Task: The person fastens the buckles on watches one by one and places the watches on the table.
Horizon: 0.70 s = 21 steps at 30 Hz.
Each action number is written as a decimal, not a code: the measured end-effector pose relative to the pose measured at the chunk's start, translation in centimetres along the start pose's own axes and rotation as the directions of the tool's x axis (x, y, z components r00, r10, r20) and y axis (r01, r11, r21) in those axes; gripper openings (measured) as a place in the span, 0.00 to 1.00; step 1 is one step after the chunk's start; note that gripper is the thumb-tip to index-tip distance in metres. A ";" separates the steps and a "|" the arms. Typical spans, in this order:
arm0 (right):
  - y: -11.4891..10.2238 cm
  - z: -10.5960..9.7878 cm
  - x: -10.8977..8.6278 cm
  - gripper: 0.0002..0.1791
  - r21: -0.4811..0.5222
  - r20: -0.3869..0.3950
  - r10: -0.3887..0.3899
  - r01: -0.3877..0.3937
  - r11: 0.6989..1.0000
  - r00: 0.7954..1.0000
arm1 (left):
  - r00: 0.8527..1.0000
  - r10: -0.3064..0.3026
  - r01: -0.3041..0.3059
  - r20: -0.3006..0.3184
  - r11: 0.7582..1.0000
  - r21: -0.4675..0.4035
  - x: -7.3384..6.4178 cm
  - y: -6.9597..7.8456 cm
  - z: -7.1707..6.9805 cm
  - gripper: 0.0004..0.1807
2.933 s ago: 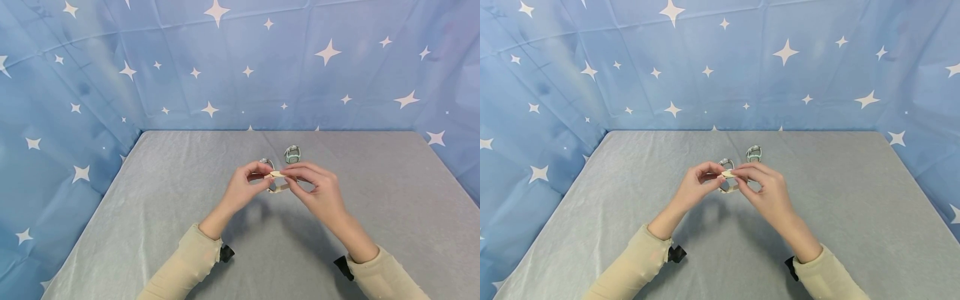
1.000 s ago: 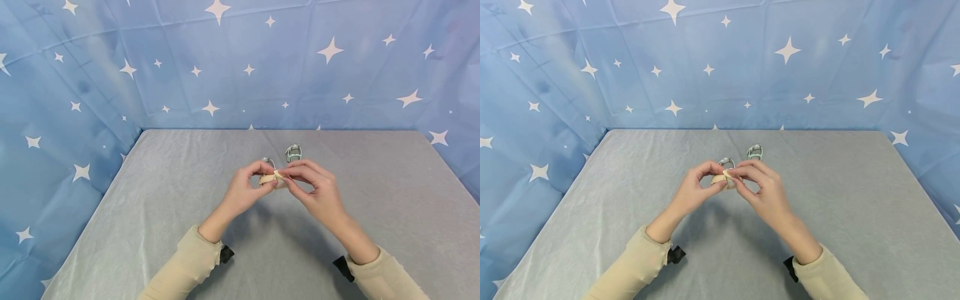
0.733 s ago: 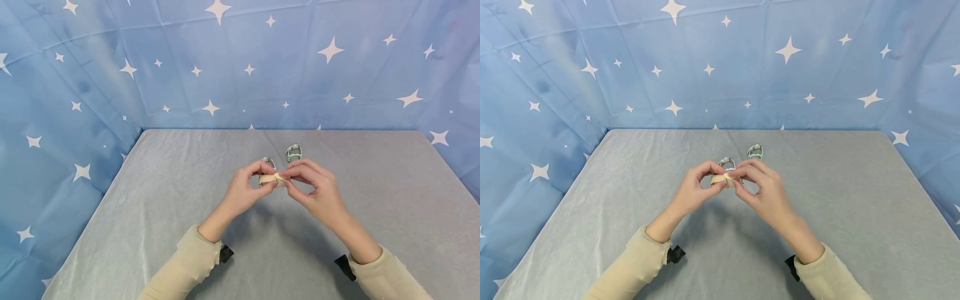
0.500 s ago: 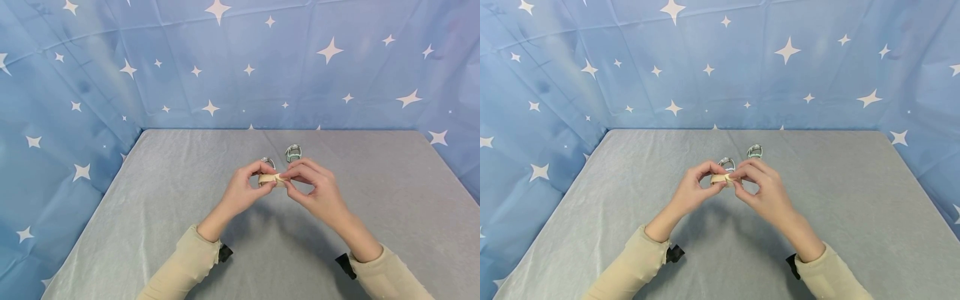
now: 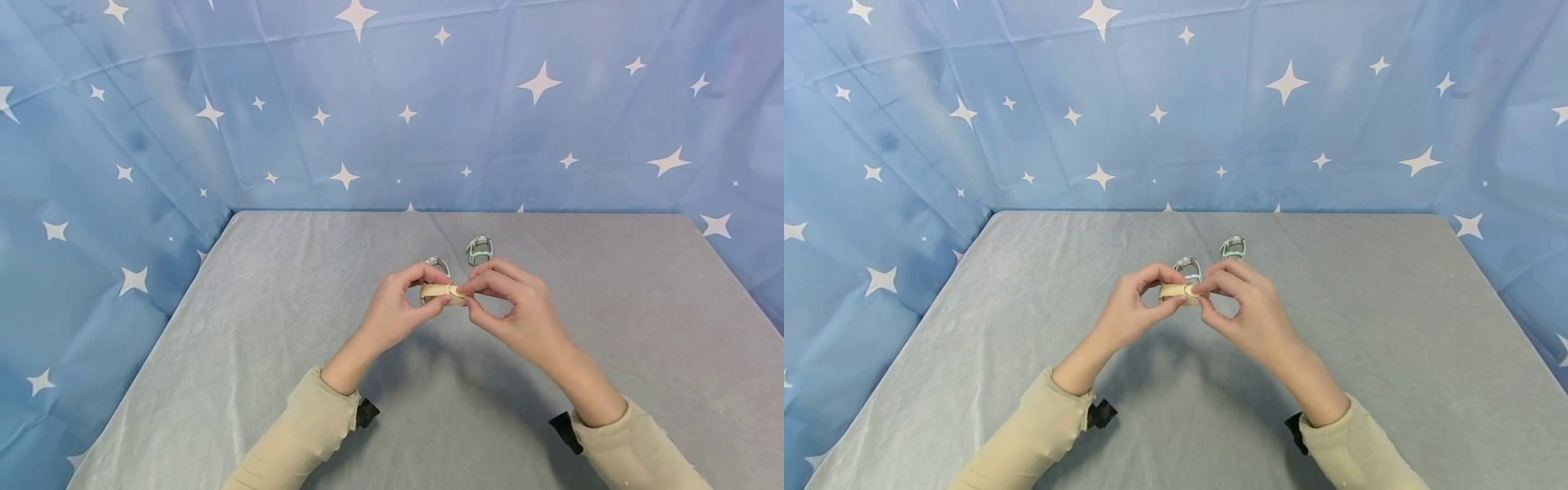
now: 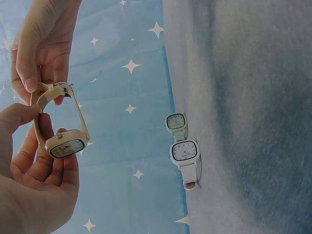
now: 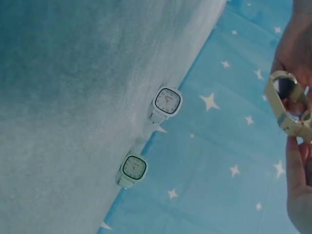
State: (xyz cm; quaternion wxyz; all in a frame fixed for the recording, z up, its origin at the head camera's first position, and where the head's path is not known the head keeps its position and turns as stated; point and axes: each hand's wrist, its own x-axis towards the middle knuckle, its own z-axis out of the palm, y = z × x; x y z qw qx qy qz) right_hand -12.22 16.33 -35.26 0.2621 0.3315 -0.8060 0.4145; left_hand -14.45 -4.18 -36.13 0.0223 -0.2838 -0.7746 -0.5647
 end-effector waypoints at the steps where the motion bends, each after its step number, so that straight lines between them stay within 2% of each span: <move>1: 0.0 0.0 0.0 0.18 -0.006 0.001 -0.003 0.003 1.000 1.000 | 1.000 -0.001 0.001 0.000 1.000 0.001 0.0 0.0 0.0 0.08; 11: 0.3 0.0 -0.2 0.16 -0.031 0.003 -0.023 0.024 0.999 1.000 | 1.000 0.013 -0.013 0.007 1.000 0.012 0.0 0.0 0.2 0.09; 21: 0.4 0.1 -0.1 0.17 -0.049 -0.010 -0.043 0.043 0.998 0.999 | 1.000 0.009 -0.009 0.012 1.000 0.023 0.0 -0.2 0.3 0.08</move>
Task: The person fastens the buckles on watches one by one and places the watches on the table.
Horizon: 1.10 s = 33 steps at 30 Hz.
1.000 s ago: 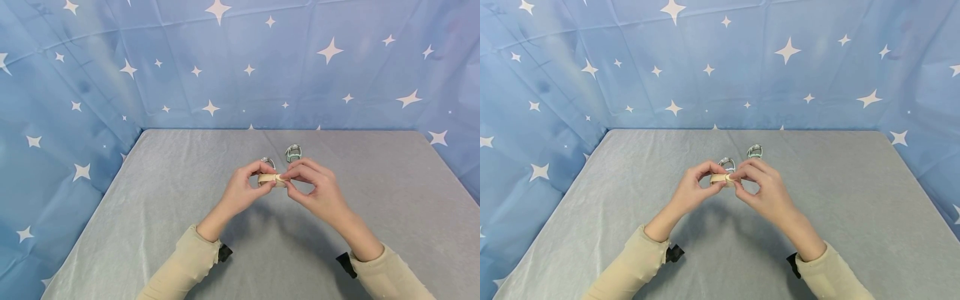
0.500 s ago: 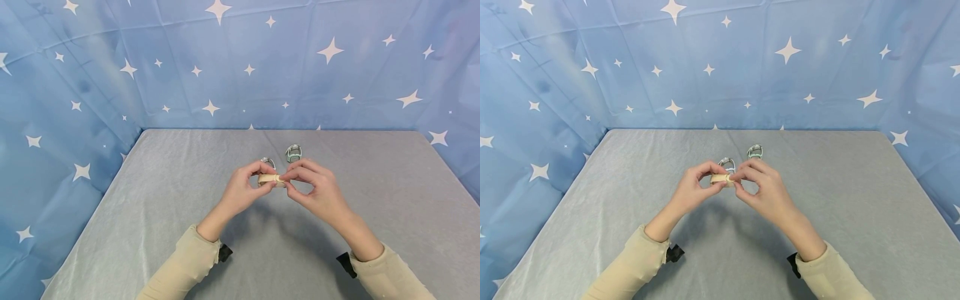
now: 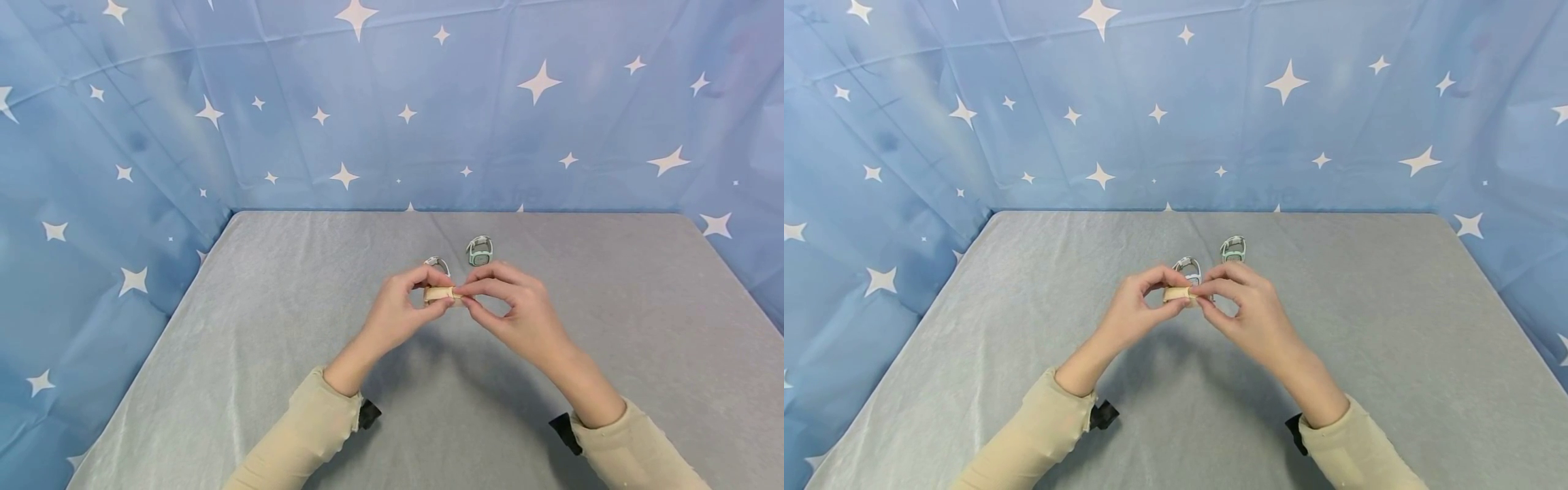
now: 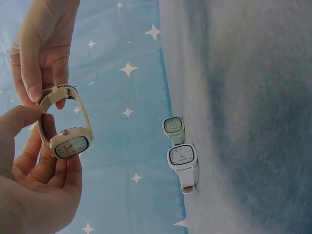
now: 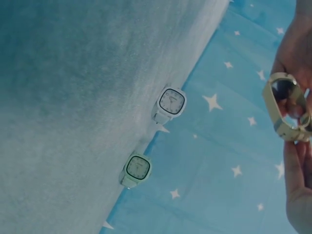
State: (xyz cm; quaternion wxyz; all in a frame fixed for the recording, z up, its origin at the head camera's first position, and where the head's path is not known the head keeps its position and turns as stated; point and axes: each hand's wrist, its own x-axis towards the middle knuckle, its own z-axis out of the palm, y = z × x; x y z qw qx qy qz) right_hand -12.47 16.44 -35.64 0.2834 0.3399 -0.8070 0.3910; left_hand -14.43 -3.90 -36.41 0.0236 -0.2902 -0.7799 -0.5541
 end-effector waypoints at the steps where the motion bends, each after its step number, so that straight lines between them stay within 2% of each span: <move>1: 0.0 0.0 0.0 0.17 0.005 0.002 0.002 -0.002 1.000 1.000 | 1.000 0.000 0.000 -0.002 1.000 -0.002 0.0 0.0 0.0 0.08; 7: 0.2 -0.1 -0.3 0.23 0.061 -0.036 0.006 -0.003 0.998 0.999 | 0.998 -0.039 0.036 -0.044 0.997 -0.063 0.0 -0.3 -0.1 0.09; 10: 0.4 -0.2 -0.5 0.24 0.037 -0.050 -0.021 0.023 0.999 0.999 | 0.997 -0.050 0.044 -0.054 0.994 -0.104 0.0 -0.4 -0.2 0.10; 14: 0.6 -0.1 -0.7 0.11 -0.047 -0.055 -0.091 0.088 0.995 0.994 | 0.997 -0.059 0.052 -0.046 0.989 -0.140 0.0 -0.4 -0.2 0.10; 15: 0.6 -0.1 -0.7 0.10 -0.068 -0.058 -0.106 0.102 0.992 0.993 | 0.997 -0.059 0.052 -0.045 0.988 -0.145 0.0 -0.4 -0.2 0.10; 19: 0.7 0.0 -0.6 0.16 -0.111 -0.067 -0.141 0.133 0.985 0.988 | 0.998 -0.055 0.047 -0.045 0.987 -0.152 0.0 -0.5 -0.2 0.10; 23: 0.6 0.0 -0.5 0.08 -0.121 -0.071 -0.154 0.145 0.982 0.986 | 0.997 -0.059 0.051 -0.044 0.987 -0.151 0.0 -0.4 -0.1 0.09; 27: 0.5 0.0 -0.5 0.20 -0.140 -0.062 -0.159 0.149 0.979 0.985 | 0.997 -0.064 0.057 -0.040 0.988 -0.145 0.0 -0.5 -0.1 0.09; 33: 0.3 0.0 -0.5 0.13 -0.153 -0.038 -0.155 0.147 0.977 0.987 | 0.995 -0.092 0.086 -0.042 0.989 -0.124 -0.1 -0.4 0.0 0.09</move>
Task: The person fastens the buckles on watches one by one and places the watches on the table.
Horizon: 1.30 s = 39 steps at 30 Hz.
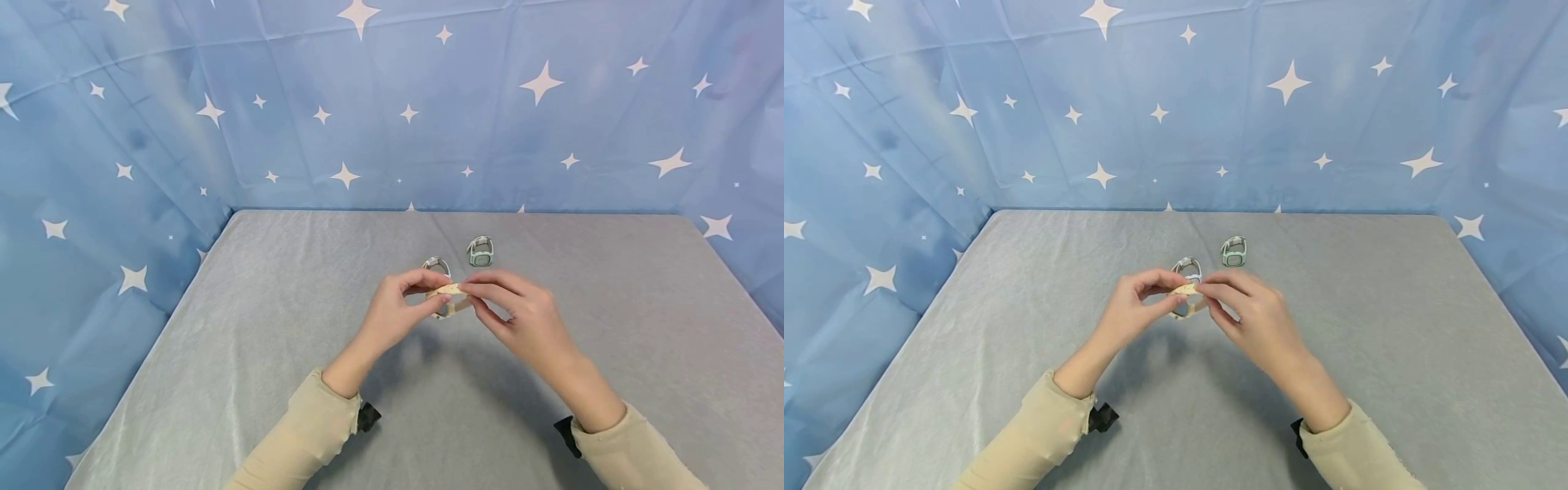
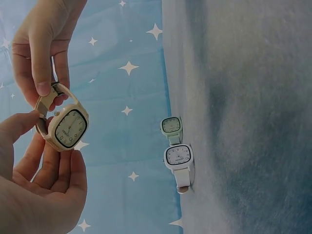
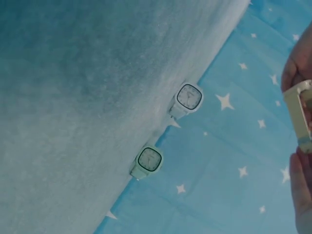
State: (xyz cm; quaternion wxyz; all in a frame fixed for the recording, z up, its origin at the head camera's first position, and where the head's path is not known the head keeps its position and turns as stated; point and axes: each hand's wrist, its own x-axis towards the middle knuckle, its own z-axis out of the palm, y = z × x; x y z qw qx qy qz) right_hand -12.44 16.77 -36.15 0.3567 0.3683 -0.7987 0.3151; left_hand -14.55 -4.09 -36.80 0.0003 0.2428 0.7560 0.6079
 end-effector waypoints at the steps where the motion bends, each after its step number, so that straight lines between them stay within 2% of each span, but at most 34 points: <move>1: 0.0 0.0 0.0 0.13 -0.004 0.002 -0.001 0.001 1.000 1.000 | 1.000 -0.003 0.003 -0.001 1.000 0.004 0.0 0.0 0.0 0.09; 8: -0.2 0.0 0.2 0.19 -0.044 -0.008 -0.042 0.042 0.998 0.999 | 1.000 -0.011 0.011 -0.004 1.000 0.015 -0.2 0.1 0.2 0.09; 13: -0.2 0.1 0.1 0.08 -0.022 0.014 -0.023 0.023 0.999 1.000 | 1.000 -0.013 0.013 0.001 0.999 0.045 -0.2 0.3 0.3 0.09; 16: -0.3 0.1 0.0 0.17 -0.012 0.035 0.000 0.000 1.000 0.999 | 1.000 -0.012 0.012 0.004 0.998 0.068 -0.3 0.4 0.3 0.09; 18: -0.3 0.1 0.0 0.19 -0.016 0.050 0.010 -0.010 1.000 0.999 | 1.000 -0.015 0.014 0.005 0.997 0.077 -0.3 0.5 0.4 0.09; 23: -0.5 0.0 -0.1 0.07 -0.024 0.091 0.052 -0.050 0.998 0.994 | 1.000 -0.029 0.028 0.009 0.997 0.076 -0.2 0.6 0.4 0.09; 27: -0.6 0.0 -0.1 0.18 -0.020 0.082 0.104 -0.103 0.994 0.991 | 0.999 -0.044 0.043 0.013 0.997 0.062 -0.1 0.5 0.4 0.10; 33: -0.5 0.1 -0.2 0.22 0.034 0.007 0.146 -0.147 0.989 0.989 | 0.994 -0.110 0.110 -0.018 0.994 -0.026 0.1 0.0 0.2 0.10; 36: -0.5 0.0 -0.4 0.24 0.056 0.017 0.172 -0.172 0.983 0.985 | 0.987 -0.159 0.154 -0.030 0.980 -0.124 0.2 -0.1 0.1 0.10; 39: -0.5 -0.2 -0.7 0.29 0.079 0.062 0.208 -0.213 0.974 0.976 | 0.978 -0.209 0.198 -0.026 0.955 -0.222 0.3 -0.2 0.0 0.11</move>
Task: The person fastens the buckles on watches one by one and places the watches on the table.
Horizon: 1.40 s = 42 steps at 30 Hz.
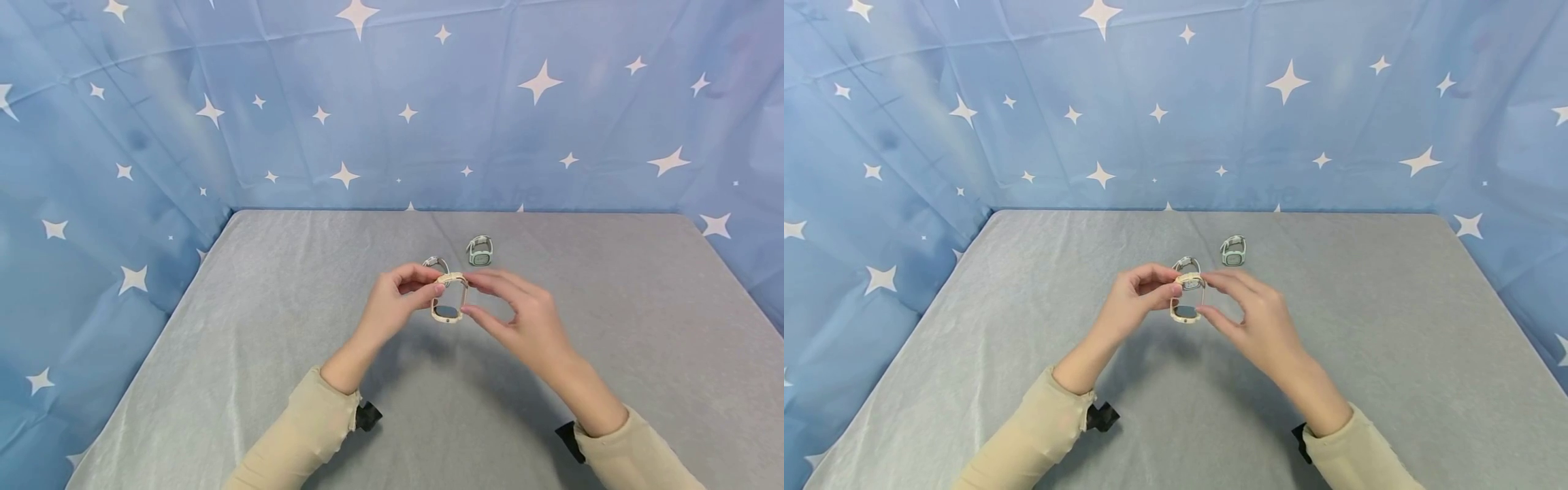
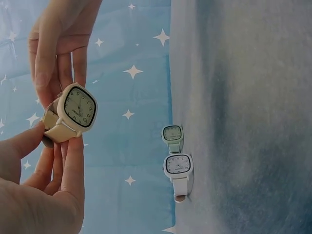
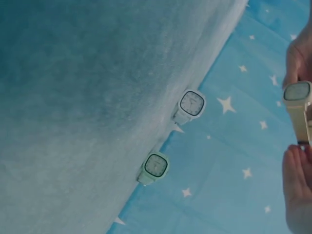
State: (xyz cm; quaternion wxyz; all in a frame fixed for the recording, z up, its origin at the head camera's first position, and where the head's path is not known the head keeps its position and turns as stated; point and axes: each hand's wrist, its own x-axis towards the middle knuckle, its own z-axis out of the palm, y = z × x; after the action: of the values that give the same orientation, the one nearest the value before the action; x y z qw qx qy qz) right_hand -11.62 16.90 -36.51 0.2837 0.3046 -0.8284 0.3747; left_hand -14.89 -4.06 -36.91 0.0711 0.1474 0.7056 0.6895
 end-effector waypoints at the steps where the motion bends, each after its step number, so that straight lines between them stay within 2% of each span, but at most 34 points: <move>1: 0.0 0.0 -0.1 0.31 0.010 0.021 0.019 -0.020 1.000 1.000 | 1.000 -0.019 0.019 0.000 0.999 -0.029 0.0 0.0 0.0 0.12; 7: 0.1 -0.1 -0.3 0.46 0.023 0.142 0.098 -0.102 0.995 0.985 | 0.996 -0.086 0.086 0.004 0.989 -0.120 0.1 0.2 -0.2 0.13; 10: 0.1 0.0 -0.3 0.49 0.023 0.164 0.103 -0.108 0.994 0.981 | 0.995 -0.103 0.103 0.006 0.984 -0.143 0.1 0.2 -0.3 0.13; 19: 0.1 0.2 0.0 0.44 0.065 0.106 0.024 -0.031 0.997 0.994 | 0.990 -0.141 0.143 0.026 0.973 -0.179 0.1 0.1 -0.2 0.14; 25: 0.2 0.3 -0.1 0.41 0.125 0.082 0.043 -0.054 0.991 0.996 | 0.989 -0.145 0.150 0.043 0.972 -0.181 0.0 0.3 -0.2 0.16; 29: 0.2 0.3 -0.1 0.38 0.161 0.070 0.094 -0.104 0.982 0.993 | 0.994 -0.093 0.102 0.061 0.981 -0.167 -0.2 0.5 -0.1 0.19; 33: 0.3 0.3 -0.1 0.36 0.217 0.056 0.147 -0.156 0.964 0.988 | 0.996 0.018 -0.010 0.085 0.995 -0.101 -0.4 0.6 0.2 0.21; 37: 0.5 0.2 0.0 0.36 0.274 0.028 0.188 -0.189 0.943 0.982 | 0.986 0.114 -0.115 0.125 0.993 0.005 -0.8 0.6 0.4 0.23; 42: 0.5 0.2 0.1 0.38 0.302 0.003 0.220 -0.211 0.930 0.975 | 0.968 0.150 -0.166 0.200 0.984 0.066 -1.2 0.7 0.6 0.27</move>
State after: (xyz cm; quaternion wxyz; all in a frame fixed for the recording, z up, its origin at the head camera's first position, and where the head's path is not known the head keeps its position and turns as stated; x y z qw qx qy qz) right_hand -12.06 17.00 -36.73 0.2042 0.2456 -0.7858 0.5297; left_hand -13.54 -3.87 -36.40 0.0780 0.2725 0.7090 0.6457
